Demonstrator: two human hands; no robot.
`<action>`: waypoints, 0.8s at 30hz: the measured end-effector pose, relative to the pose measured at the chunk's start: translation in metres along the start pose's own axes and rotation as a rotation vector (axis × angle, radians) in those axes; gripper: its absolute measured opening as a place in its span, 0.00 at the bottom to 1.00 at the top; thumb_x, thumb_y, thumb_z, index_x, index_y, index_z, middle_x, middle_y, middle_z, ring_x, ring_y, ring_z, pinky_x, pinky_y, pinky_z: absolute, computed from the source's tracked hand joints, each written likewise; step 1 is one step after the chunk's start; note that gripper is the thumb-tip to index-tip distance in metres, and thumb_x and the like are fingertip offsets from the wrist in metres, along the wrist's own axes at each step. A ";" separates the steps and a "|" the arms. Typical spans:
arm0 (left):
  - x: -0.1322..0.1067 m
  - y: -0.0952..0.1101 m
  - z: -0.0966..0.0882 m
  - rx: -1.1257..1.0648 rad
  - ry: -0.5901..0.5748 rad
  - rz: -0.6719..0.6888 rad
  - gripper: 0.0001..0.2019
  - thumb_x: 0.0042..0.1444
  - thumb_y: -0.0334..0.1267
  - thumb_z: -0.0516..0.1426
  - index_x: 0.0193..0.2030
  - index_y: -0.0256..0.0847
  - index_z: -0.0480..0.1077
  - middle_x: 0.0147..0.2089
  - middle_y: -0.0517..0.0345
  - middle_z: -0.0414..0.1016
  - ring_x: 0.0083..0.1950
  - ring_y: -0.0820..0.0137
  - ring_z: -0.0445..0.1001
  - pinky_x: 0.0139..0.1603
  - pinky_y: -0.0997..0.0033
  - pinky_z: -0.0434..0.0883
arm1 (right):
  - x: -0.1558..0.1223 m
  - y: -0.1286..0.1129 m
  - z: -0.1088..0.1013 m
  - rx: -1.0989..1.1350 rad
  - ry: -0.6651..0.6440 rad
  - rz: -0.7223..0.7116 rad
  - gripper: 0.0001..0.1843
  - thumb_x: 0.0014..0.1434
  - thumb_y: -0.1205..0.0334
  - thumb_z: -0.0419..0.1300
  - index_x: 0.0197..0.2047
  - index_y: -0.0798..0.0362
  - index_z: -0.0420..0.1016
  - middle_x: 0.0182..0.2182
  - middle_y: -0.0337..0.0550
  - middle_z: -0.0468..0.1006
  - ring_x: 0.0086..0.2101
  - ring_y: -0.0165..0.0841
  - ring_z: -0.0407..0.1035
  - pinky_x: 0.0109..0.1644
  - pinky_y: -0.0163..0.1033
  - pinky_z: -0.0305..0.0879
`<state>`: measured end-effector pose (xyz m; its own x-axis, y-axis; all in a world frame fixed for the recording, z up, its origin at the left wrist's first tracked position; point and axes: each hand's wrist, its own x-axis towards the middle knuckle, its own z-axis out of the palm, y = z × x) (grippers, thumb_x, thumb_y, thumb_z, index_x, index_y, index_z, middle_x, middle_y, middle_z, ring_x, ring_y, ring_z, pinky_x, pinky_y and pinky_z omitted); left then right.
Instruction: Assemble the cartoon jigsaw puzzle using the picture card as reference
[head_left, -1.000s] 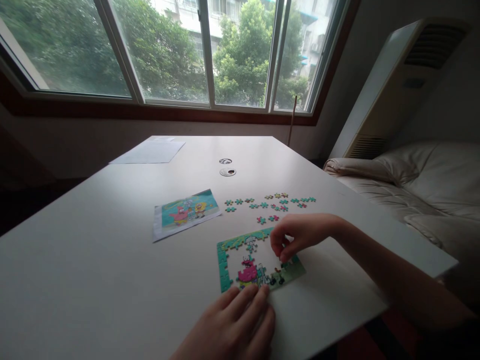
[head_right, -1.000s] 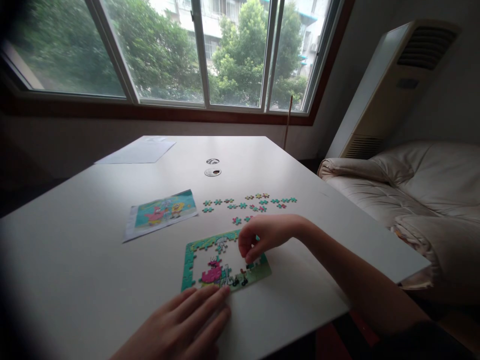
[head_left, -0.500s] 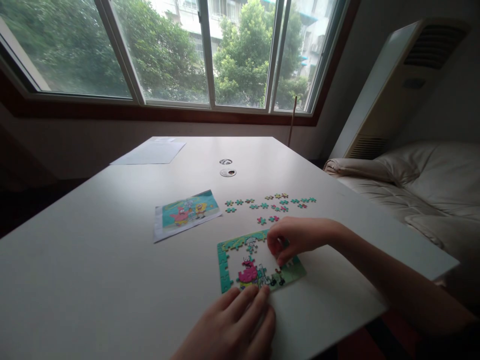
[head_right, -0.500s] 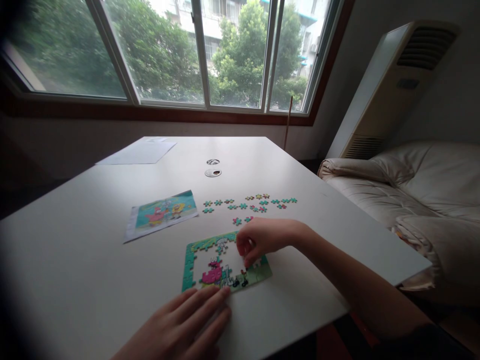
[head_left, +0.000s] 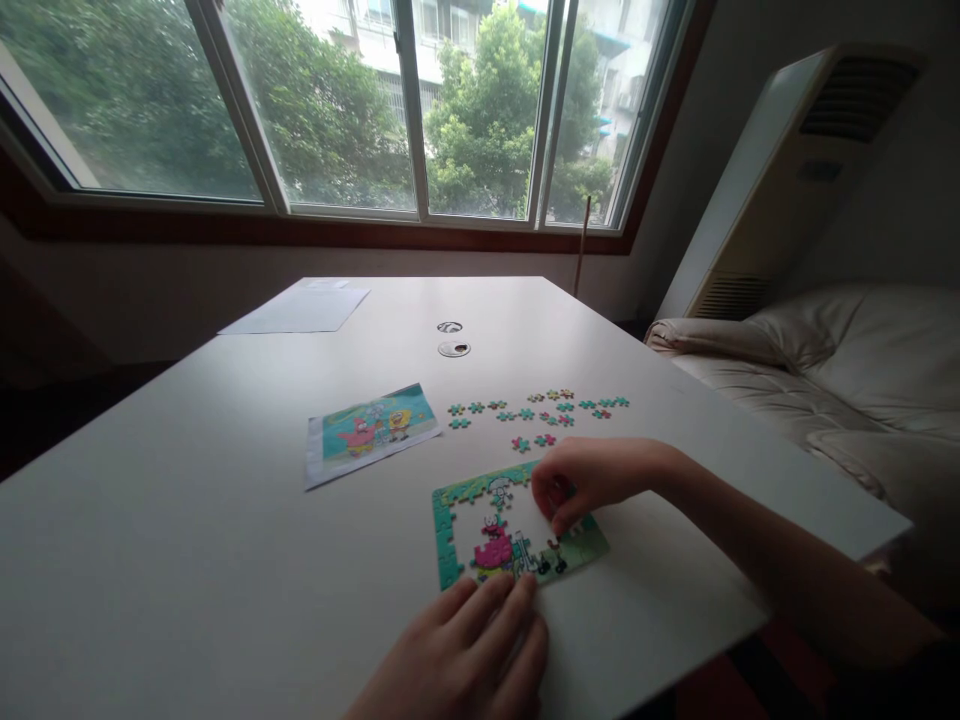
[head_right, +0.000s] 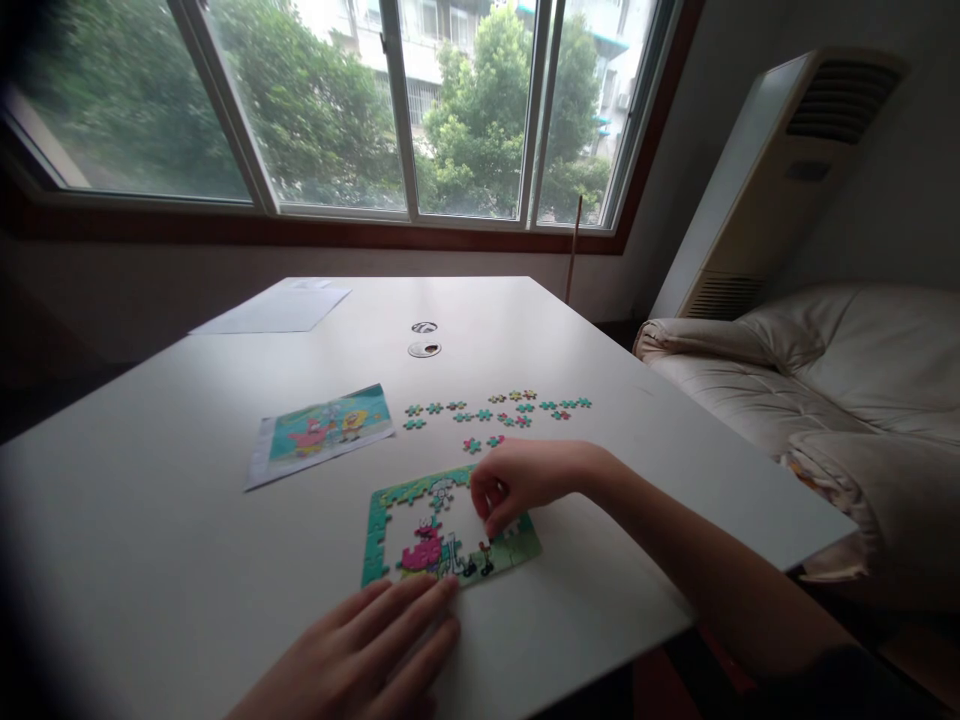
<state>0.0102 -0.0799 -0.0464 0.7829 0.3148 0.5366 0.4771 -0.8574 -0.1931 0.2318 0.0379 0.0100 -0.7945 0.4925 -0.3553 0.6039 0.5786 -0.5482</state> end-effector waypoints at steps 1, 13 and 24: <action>0.000 0.000 0.000 0.002 -0.003 -0.001 0.12 0.63 0.34 0.46 0.43 0.38 0.70 0.47 0.53 0.76 0.43 0.64 0.75 0.41 0.67 0.74 | 0.000 0.000 0.000 -0.001 0.003 0.000 0.13 0.49 0.55 0.65 0.34 0.56 0.74 0.25 0.35 0.71 0.25 0.24 0.63 0.28 0.28 0.57; 0.002 -0.003 0.000 0.011 -0.016 0.027 0.14 0.64 0.33 0.44 0.44 0.37 0.70 0.48 0.52 0.75 0.44 0.64 0.75 0.40 0.67 0.74 | -0.014 0.043 -0.033 -0.076 0.426 0.122 0.12 0.55 0.56 0.57 0.36 0.57 0.74 0.26 0.39 0.71 0.27 0.26 0.62 0.30 0.31 0.57; -0.001 -0.004 -0.002 0.039 -0.002 0.053 0.10 0.63 0.34 0.49 0.46 0.38 0.69 0.49 0.51 0.74 0.46 0.65 0.74 0.43 0.70 0.73 | -0.059 0.127 -0.060 -0.290 0.565 0.613 0.13 0.49 0.57 0.57 0.34 0.57 0.77 0.28 0.44 0.76 0.29 0.31 0.67 0.31 0.33 0.57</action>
<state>0.0064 -0.0774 -0.0447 0.8083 0.2703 0.5231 0.4499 -0.8566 -0.2527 0.3592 0.1216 0.0065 -0.2212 0.9737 -0.0539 0.9667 0.2116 -0.1436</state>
